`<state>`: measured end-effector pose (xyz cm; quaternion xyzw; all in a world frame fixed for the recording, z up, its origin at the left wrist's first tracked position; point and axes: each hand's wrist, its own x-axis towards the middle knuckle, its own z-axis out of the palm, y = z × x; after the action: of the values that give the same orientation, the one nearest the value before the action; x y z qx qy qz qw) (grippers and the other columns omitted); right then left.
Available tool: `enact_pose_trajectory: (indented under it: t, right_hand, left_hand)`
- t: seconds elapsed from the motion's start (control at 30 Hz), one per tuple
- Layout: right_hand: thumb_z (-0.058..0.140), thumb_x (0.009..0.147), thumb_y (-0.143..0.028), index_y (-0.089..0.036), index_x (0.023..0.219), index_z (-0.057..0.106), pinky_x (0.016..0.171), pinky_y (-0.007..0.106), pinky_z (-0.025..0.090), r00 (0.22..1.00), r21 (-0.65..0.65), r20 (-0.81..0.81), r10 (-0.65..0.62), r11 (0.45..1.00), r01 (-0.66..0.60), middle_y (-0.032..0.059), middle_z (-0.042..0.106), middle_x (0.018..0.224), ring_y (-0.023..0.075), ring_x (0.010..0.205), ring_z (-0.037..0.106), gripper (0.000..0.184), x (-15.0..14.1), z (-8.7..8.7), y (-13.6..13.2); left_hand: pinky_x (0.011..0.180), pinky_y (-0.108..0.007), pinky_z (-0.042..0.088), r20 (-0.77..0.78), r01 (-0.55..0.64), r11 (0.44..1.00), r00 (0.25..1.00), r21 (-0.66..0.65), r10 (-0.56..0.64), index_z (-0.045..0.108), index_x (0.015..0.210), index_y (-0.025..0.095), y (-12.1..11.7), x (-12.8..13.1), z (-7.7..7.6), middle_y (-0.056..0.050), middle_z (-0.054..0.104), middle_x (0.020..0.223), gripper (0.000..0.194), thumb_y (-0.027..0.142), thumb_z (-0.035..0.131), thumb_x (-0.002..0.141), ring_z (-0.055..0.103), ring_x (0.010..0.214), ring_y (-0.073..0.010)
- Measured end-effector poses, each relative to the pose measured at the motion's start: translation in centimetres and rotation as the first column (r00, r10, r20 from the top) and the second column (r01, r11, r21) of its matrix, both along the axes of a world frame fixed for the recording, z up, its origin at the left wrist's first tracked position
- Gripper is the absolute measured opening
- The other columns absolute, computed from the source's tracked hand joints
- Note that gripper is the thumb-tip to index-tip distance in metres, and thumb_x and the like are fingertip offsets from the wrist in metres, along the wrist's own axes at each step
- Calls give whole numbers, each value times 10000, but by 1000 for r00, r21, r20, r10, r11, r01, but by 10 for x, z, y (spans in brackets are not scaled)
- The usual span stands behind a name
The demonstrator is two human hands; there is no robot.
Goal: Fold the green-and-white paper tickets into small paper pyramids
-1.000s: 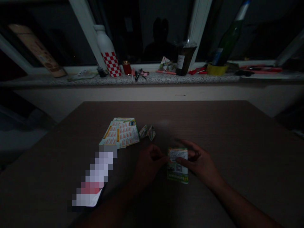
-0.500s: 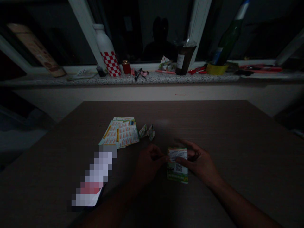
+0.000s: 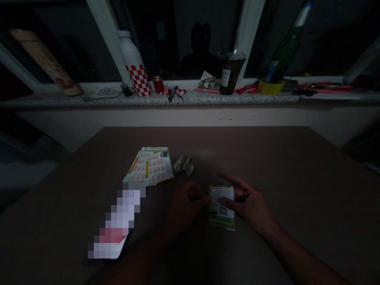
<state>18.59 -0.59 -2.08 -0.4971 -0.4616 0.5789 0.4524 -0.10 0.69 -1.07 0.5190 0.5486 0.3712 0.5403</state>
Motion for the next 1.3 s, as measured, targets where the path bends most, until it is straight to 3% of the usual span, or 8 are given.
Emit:
enact_pose_trajectory:
  t: [0.63,1.1,1.3]
  right_hand:
    - [763,682,-266,-225,1296,466,676,354,593,999,26,32,14,1000,-14,19,771,841,214,725,727,683,1,-2,0]
    - [808,618,-295,-192,1315,443,699,354,580,1000,-11,23,20,1000,-20,43,775,851,229,744,724,793,4,2,2]
    - [827,580,-279,-158,1281,491,671,345,563,997,-42,72,-13,999,16,29,769,715,221,655,715,786,8,2,3]
  left_hand:
    - [562,-232,431,1,1,1000,1000,15,-1,514,713,171,0,0,3,17,630,647,234,235,731,650,607,622,-147]
    - [592,-242,452,-24,1,999,1000,46,0,526,726,170,0,-1,3,9,636,667,214,220,724,663,625,662,-162]
    - [612,-258,464,-63,15,995,998,103,-8,529,741,178,1,-3,0,-1,649,705,216,247,723,677,636,696,-177]
